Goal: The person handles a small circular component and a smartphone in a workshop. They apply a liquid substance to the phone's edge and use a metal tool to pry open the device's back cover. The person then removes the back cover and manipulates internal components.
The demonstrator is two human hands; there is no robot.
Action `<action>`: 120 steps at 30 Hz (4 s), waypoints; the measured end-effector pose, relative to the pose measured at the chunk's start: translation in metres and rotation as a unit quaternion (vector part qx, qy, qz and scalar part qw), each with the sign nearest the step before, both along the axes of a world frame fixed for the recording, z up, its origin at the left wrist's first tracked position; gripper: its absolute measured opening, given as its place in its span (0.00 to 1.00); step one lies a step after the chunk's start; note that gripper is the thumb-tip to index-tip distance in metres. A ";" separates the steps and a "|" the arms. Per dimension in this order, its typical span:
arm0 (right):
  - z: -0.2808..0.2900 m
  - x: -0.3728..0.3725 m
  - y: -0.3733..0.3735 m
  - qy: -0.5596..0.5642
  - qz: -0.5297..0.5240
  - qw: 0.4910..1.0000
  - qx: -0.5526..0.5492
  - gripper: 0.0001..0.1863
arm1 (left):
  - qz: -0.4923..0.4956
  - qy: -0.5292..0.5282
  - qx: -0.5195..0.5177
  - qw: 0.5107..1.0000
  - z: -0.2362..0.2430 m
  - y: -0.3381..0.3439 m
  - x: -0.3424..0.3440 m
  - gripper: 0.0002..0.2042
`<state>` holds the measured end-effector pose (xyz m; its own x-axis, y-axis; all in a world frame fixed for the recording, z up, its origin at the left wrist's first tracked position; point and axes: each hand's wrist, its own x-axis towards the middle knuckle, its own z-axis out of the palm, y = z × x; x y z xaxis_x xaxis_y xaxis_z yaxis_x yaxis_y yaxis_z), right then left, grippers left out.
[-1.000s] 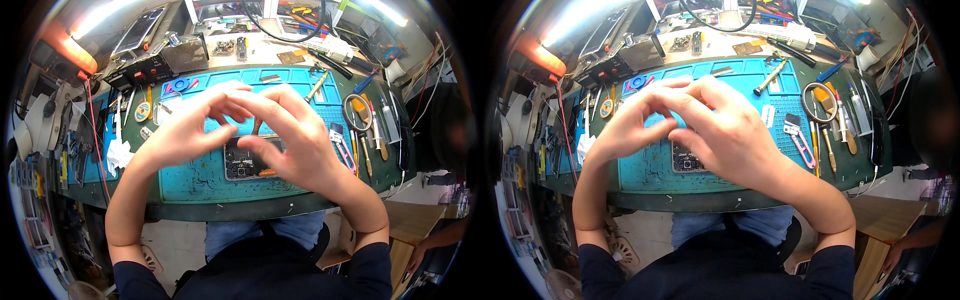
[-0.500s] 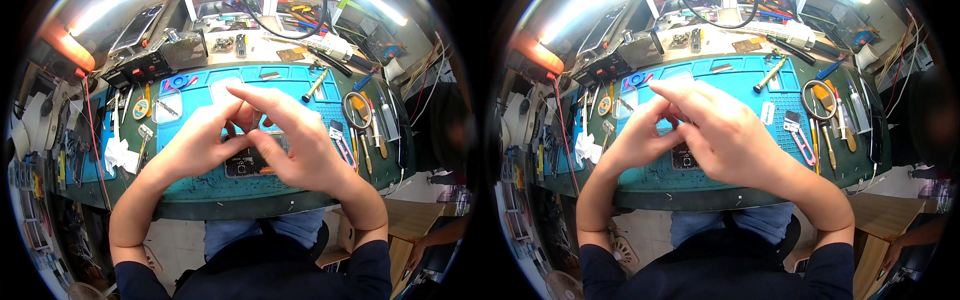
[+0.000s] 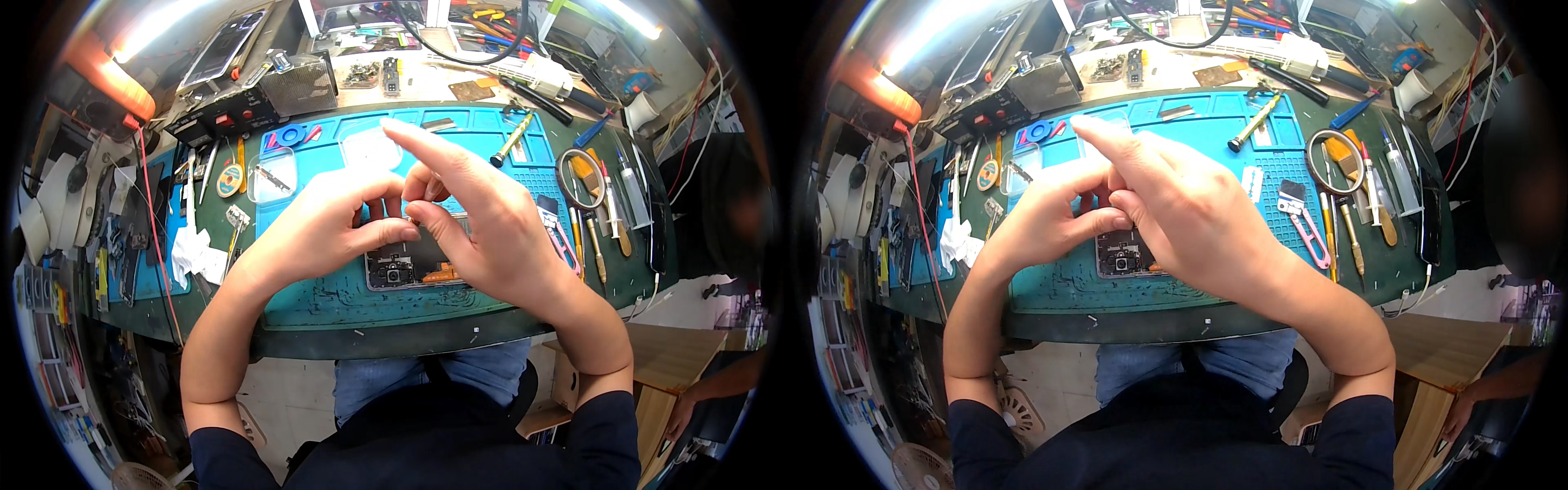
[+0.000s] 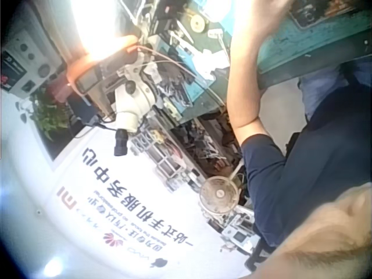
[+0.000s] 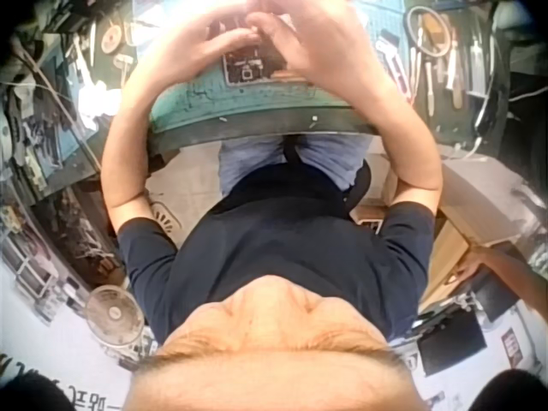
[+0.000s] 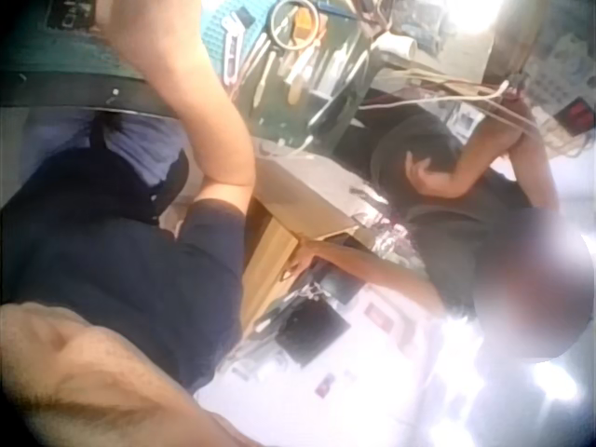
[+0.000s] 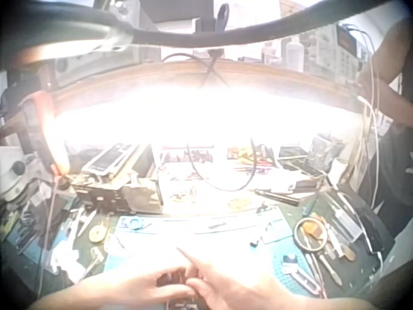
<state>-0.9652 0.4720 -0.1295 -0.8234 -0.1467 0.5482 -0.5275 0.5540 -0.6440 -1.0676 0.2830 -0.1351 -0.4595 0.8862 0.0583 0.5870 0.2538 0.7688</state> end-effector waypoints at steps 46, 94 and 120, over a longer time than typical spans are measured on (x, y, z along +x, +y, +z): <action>0.006 0.015 -0.002 -0.089 0.076 0.992 -0.050 0.30 | -0.052 -0.132 0.140 0.980 -0.005 0.002 0.016 0.15; 0.006 0.011 -0.007 -0.047 0.105 0.993 -0.020 0.28 | -0.086 0.032 0.022 0.996 0.002 -0.015 -0.005 0.06; 0.004 0.006 -0.015 0.062 0.057 0.996 0.036 0.27 | 0.010 -0.006 0.090 0.996 -0.009 -0.006 0.019 0.19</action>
<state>-0.9591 0.4572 -0.1255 -0.7260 -0.2775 0.6292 -0.6623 0.5283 -0.5313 -1.0484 0.2774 -0.1437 -0.4779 0.8529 0.2099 0.5733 0.1219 0.8102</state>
